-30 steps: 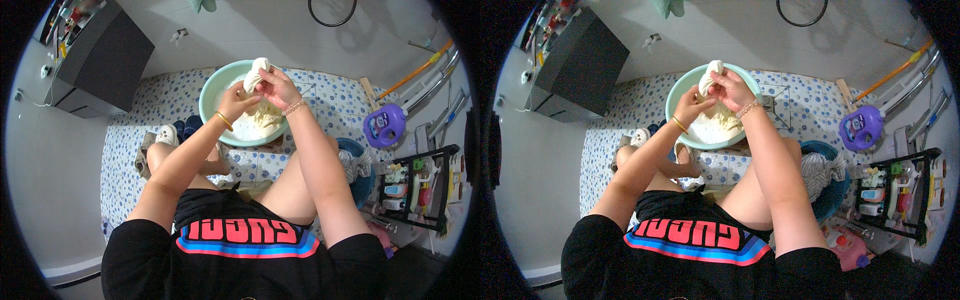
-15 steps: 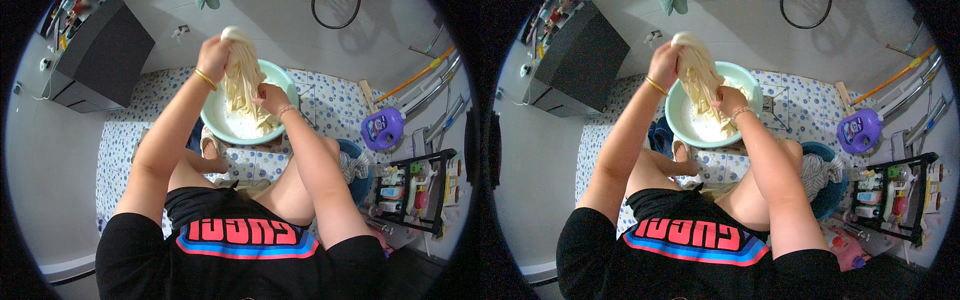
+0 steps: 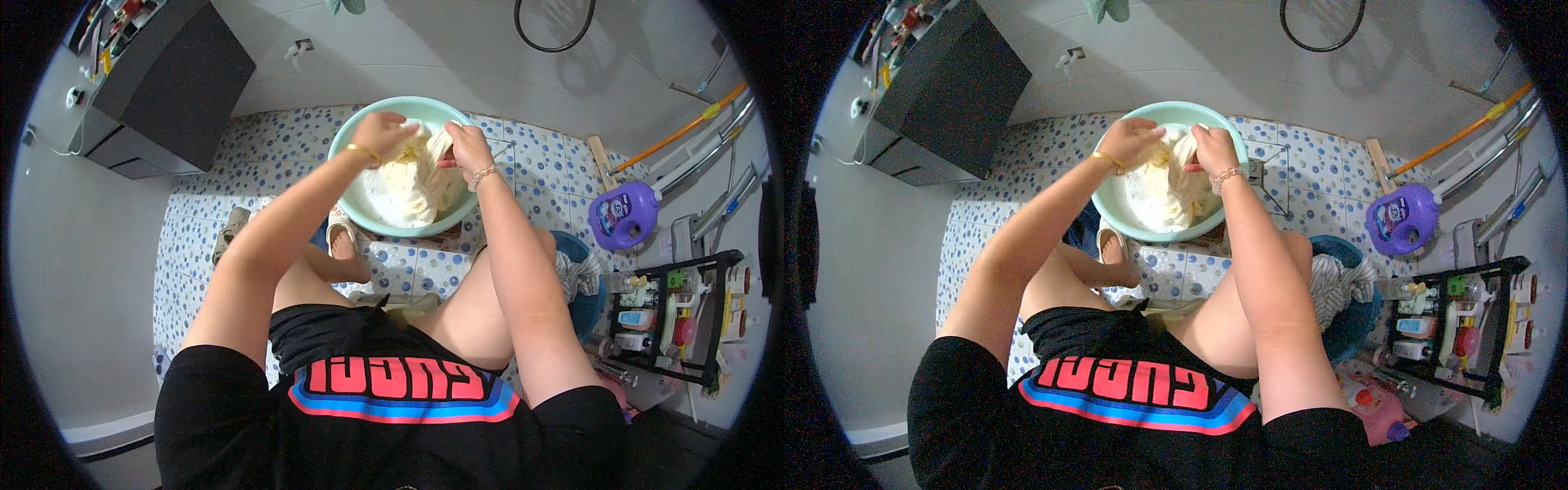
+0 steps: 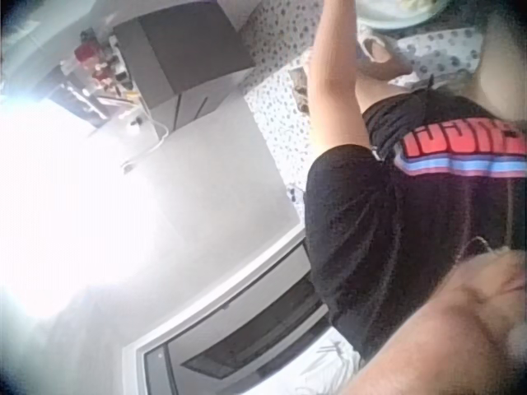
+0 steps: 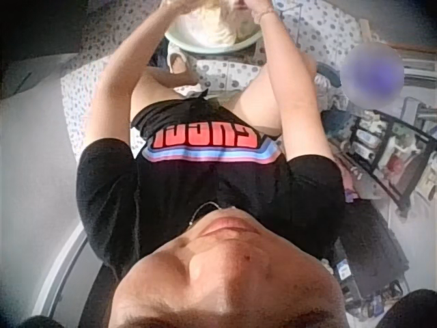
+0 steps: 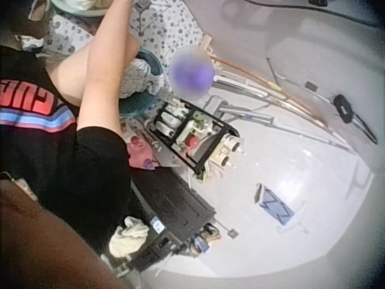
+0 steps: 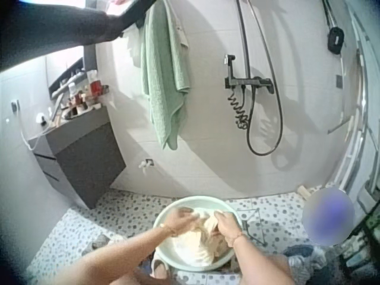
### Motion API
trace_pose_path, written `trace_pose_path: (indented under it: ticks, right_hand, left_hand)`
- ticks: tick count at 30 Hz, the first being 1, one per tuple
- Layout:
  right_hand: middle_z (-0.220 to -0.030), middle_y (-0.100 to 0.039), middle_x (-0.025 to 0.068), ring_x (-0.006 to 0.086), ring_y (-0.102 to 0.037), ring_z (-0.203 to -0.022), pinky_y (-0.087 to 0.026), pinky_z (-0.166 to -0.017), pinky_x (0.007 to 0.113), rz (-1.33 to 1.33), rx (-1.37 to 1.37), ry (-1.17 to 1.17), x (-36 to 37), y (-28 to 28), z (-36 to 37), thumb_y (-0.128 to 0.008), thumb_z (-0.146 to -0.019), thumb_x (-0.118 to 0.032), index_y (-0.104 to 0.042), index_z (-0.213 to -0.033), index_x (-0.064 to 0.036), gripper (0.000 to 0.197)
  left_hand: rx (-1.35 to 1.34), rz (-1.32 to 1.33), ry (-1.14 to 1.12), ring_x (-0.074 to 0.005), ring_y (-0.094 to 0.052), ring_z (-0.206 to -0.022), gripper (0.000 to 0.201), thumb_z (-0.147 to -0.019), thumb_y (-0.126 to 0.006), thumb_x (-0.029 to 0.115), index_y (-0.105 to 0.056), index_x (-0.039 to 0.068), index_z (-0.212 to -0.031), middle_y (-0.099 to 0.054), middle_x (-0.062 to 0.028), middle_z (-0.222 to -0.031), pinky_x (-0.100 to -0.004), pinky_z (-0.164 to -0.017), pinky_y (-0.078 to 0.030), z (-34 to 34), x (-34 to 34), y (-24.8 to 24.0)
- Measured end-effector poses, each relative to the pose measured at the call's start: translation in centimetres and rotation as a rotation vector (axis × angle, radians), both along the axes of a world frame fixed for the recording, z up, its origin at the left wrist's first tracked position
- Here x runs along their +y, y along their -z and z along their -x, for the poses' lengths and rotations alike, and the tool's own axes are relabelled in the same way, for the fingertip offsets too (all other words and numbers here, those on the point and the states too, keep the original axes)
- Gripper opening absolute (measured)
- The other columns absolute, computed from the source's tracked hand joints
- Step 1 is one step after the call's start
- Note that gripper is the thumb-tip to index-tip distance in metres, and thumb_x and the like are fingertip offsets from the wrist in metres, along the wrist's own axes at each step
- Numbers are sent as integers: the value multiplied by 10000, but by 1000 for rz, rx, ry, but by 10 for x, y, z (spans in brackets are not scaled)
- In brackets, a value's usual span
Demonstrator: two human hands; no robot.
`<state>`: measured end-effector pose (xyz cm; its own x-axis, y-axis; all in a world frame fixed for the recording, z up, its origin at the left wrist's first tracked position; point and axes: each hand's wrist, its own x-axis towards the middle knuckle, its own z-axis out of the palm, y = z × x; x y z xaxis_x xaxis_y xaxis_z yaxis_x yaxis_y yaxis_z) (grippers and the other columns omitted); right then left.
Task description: The person is hand-washing a light-colored garment in a light blue basin filled with soapy water. They repeatedly submerge, scrub, and wring the fabric by hand to clean it.
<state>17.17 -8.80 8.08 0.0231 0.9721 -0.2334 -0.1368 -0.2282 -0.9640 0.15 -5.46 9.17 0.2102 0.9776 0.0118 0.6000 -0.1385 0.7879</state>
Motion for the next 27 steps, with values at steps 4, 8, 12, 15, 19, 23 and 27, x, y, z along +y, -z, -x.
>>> trace_pose_path:
  ticks: [4,8,12,15,19,23,27]
  right_hand:
    - [-740,-575,65,116,-560,-601,-483,-513,220,-150,287,-74,-9,-12,3,-447,-858,-254,-547,-818,27,301]
    - [-791,-583,60,118,-555,-685,-453,-623,223,-298,408,-201,-11,-14,5,-476,-851,-297,-557,-836,-1,308]
    - [-723,-590,49,122,-549,-617,-448,-577,237,-102,124,-34,-5,-10,0,-528,-804,-384,-586,-757,-15,376]
    - [-603,-580,46,106,-530,-514,-435,-488,232,107,-449,-213,-2,9,-3,-600,-722,-462,-599,-647,-15,454]
    - [-623,-577,51,96,-517,-533,-420,-499,225,-120,-354,-288,-11,26,21,-621,-736,-326,-592,-688,-7,324]
    - [-611,-563,50,106,-505,-527,-412,-504,255,-139,-124,41,3,35,20,-582,-759,-225,-582,-729,-3,225]
    - [-702,-582,123,191,-554,-646,-428,-591,299,-355,-346,257,12,32,9,-537,-780,-176,-545,-834,38,222]
  left_hand:
    - [184,-407,197,-239,-566,-795,570,-597,-695,453,-581,-9,-910,-562,-209,-921,-326,-712,-451,-13,-38,20]
    - [-90,-175,-38,-195,-558,-735,392,-700,-653,275,-546,-18,-938,-578,-148,-857,-283,-650,-448,-20,-32,27]
    - [-601,258,-84,-174,-562,-719,256,-809,-541,191,-530,-35,-929,-577,-99,-846,-282,-623,-459,-10,-25,22]
    - [-1131,579,-150,-223,-531,-870,302,-859,-438,251,-474,6,-1030,-537,-115,-961,-351,-811,-408,-3,-21,19]
    - [-1337,648,-44,-244,-494,-941,298,-866,-392,253,-458,32,-1055,-514,-121,-1008,-378,-885,-355,5,-14,29]
    - [-1071,585,-120,-200,-522,-867,265,-832,-462,235,-527,2,-941,-544,-103,-910,-322,-783,-414,8,-1,33]
    - [-570,415,-356,-160,-536,-816,333,-814,-507,324,-584,15,-910,-558,-116,-923,-276,-683,-434,18,-1,23]
